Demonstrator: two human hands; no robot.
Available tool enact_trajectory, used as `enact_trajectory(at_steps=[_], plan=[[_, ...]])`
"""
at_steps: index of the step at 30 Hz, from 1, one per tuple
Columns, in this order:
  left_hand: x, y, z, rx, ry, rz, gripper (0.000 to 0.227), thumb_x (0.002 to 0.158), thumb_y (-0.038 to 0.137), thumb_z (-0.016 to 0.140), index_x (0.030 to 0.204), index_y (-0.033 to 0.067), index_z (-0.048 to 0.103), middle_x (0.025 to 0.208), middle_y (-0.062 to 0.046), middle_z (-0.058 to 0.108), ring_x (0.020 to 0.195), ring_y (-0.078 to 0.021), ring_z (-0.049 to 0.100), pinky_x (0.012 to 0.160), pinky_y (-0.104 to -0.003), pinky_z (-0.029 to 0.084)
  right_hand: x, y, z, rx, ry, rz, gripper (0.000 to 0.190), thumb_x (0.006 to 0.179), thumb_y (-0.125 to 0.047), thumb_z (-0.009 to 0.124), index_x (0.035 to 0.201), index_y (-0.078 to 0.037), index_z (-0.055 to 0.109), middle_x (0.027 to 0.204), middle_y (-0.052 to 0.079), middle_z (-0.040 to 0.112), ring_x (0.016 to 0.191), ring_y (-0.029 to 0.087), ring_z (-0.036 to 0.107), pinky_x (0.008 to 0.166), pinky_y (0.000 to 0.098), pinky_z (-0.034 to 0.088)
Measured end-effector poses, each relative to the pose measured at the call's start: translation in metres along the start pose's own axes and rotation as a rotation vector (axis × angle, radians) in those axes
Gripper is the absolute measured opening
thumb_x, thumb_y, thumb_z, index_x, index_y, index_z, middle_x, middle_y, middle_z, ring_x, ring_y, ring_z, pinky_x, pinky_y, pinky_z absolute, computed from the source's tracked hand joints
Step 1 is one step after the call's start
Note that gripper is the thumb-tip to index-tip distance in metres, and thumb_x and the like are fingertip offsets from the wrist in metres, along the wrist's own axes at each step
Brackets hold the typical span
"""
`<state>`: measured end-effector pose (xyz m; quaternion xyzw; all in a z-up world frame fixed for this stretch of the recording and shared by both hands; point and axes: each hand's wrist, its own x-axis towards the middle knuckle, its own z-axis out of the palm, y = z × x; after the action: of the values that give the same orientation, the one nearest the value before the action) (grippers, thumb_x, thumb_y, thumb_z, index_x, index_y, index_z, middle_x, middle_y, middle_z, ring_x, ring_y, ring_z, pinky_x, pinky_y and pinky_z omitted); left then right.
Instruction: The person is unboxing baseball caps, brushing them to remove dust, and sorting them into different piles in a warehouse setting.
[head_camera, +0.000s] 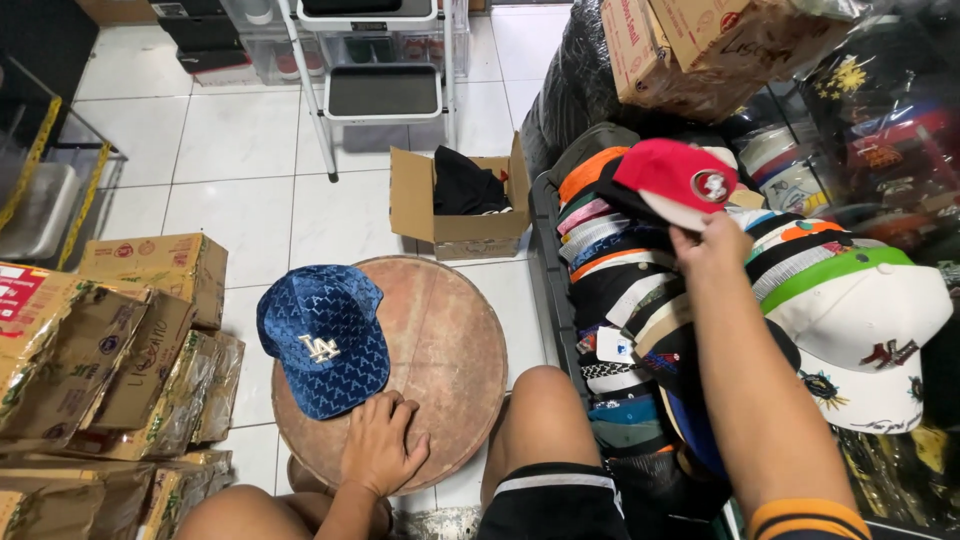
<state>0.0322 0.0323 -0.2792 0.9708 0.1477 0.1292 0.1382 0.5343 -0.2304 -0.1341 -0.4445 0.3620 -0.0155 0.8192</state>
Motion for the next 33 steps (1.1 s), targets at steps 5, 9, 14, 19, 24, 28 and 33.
enact_trajectory(at_steps=[5,9,14,19,24,28,33], plan=[[-0.001,0.001,-0.002,-0.009,0.016,0.002,0.049,0.079,0.048,0.063,0.115,0.0146,0.062,0.12,-0.011,0.053,0.106,-0.0293,0.051,0.095,-0.04,0.038,-0.018,-0.058,-0.005,0.071,-0.115,-0.069,0.038,0.083,0.005,0.054,0.12,0.005,0.062,0.119,0.027,0.07,0.1,0.04,0.077,0.084,0.0559,0.068],[0.0,0.003,-0.004,-0.013,0.02,0.0,0.048,0.079,0.046,0.063,0.116,0.0145,0.062,0.12,-0.01,0.054,0.107,-0.0291,0.051,0.096,-0.04,0.038,-0.046,-0.093,-0.008,0.149,-0.168,-0.12,0.038,0.08,0.008,0.05,0.116,0.012,0.063,0.112,0.03,0.073,0.087,0.04,0.079,0.071,0.0512,0.073],[-0.002,0.003,-0.002,-0.003,0.027,-0.01,0.048,0.08,0.046,0.063,0.117,0.0152,0.063,0.12,-0.01,0.054,0.108,-0.0291,0.051,0.097,-0.04,0.038,-0.071,-0.109,-0.012,0.15,-0.142,-0.189,0.031,0.08,0.008,0.05,0.109,0.012,0.063,0.106,0.027,0.073,0.083,0.035,0.079,0.071,0.0478,0.073],[-0.002,0.003,-0.001,0.009,0.029,-0.013,0.05,0.08,0.047,0.063,0.118,0.0155,0.063,0.121,-0.009,0.054,0.109,-0.0284,0.051,0.098,-0.04,0.038,-0.04,-0.114,-0.015,0.091,-0.094,-0.222,0.03,0.081,0.006,0.054,0.107,0.01,0.066,0.106,0.027,0.075,0.083,0.035,0.081,0.071,0.0487,0.074],[-0.002,0.005,-0.004,-0.007,0.013,-0.03,0.049,0.08,0.047,0.063,0.117,0.0152,0.064,0.121,-0.009,0.055,0.108,-0.0277,0.052,0.096,-0.039,0.039,0.017,-0.104,-0.001,-0.019,-0.076,-0.277,0.022,0.079,0.006,0.056,0.097,0.005,0.069,0.092,0.018,0.076,0.072,0.028,0.08,0.057,0.0407,0.069],[0.0,0.006,-0.007,-0.022,0.055,-0.013,0.045,0.078,0.044,0.065,0.114,0.0156,0.063,0.119,-0.009,0.056,0.105,-0.0279,0.053,0.093,-0.039,0.039,0.065,-0.096,0.014,-0.098,-0.073,-0.269,0.022,0.079,0.007,0.053,0.097,0.006,0.066,0.091,0.019,0.074,0.07,0.028,0.08,0.052,0.0408,0.068],[-0.001,0.005,-0.003,-0.034,0.022,-0.031,0.046,0.078,0.044,0.064,0.114,0.0146,0.064,0.122,-0.009,0.055,0.109,-0.0289,0.052,0.097,-0.04,0.039,0.179,-0.07,0.005,-0.197,-0.055,-0.141,0.04,0.081,0.018,0.047,0.114,-0.001,0.061,0.109,0.024,0.07,0.087,0.034,0.08,0.075,0.0614,0.071]])
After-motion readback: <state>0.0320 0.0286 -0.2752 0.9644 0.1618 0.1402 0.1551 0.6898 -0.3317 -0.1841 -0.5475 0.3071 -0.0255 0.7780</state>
